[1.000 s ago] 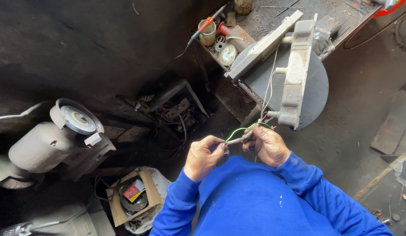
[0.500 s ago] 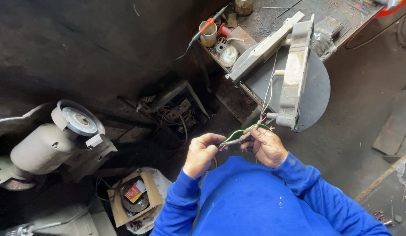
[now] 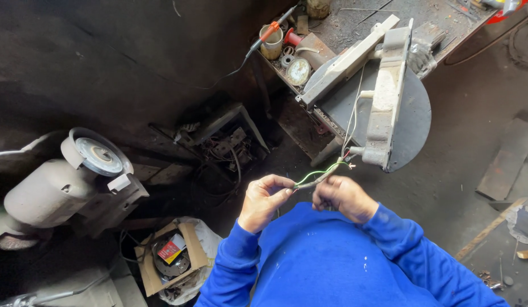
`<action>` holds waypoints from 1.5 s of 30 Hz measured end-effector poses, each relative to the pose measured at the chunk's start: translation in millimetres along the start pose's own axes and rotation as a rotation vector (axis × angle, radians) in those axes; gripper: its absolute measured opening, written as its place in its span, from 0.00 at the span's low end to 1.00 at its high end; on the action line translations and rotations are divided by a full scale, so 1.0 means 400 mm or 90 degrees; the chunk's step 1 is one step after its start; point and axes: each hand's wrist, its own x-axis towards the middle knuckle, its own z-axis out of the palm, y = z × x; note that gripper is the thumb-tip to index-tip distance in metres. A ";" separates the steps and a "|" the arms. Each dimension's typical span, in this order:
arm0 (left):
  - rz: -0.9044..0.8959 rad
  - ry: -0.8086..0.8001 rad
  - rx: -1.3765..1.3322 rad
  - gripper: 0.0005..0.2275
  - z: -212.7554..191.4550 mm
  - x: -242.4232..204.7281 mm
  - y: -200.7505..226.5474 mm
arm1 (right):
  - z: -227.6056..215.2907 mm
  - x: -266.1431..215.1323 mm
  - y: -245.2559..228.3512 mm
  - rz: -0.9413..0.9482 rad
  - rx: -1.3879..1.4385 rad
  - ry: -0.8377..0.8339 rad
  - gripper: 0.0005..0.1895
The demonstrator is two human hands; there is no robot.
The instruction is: The person holds a metal automotive component with attached wires, twisting and manipulating the wire ends. They then use a multimeter to test the electrical connections on the component's wires.
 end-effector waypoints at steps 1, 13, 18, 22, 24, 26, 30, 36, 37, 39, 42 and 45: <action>-0.001 -0.002 -0.001 0.10 0.006 -0.004 0.018 | 0.003 -0.010 -0.013 0.000 0.000 0.002 0.08; 0.233 0.021 0.150 0.05 0.042 -0.003 0.119 | 0.169 -0.199 -0.193 -0.290 -0.683 0.091 0.16; 0.315 -0.013 0.206 0.05 0.047 0.006 0.143 | 0.209 -0.193 -0.174 -0.359 -0.653 0.167 0.16; 0.318 -0.045 0.199 0.04 0.040 0.011 0.162 | 0.215 -0.197 -0.128 -0.382 -0.643 0.271 0.06; 0.323 -0.062 0.191 0.04 0.040 0.016 0.159 | 0.232 -0.188 -0.126 -0.554 -0.655 0.304 0.07; 0.304 -0.046 0.181 0.04 0.035 0.029 0.152 | 0.278 -0.195 -0.161 -0.579 -0.703 0.299 0.08; 0.232 -0.036 0.051 0.09 0.022 0.060 0.145 | 0.238 -0.182 -0.129 -0.618 -0.712 0.402 0.10; 0.340 -0.010 0.180 0.12 0.066 0.092 0.220 | 0.148 -0.186 -0.172 -0.673 -0.716 0.450 0.16; 0.343 -0.007 0.181 0.12 0.079 0.096 0.224 | 0.143 -0.190 -0.195 -0.677 -0.716 0.447 0.16; 0.401 0.042 0.246 0.08 0.107 0.104 0.236 | 0.131 -0.196 -0.246 -0.759 -0.764 0.434 0.16; 0.415 0.098 0.260 0.07 0.153 0.112 0.253 | 0.071 -0.162 -0.299 -0.774 -0.786 0.355 0.16; 0.435 0.134 0.265 0.06 0.208 0.112 0.262 | 0.044 -0.111 -0.362 -0.667 -0.790 0.094 0.08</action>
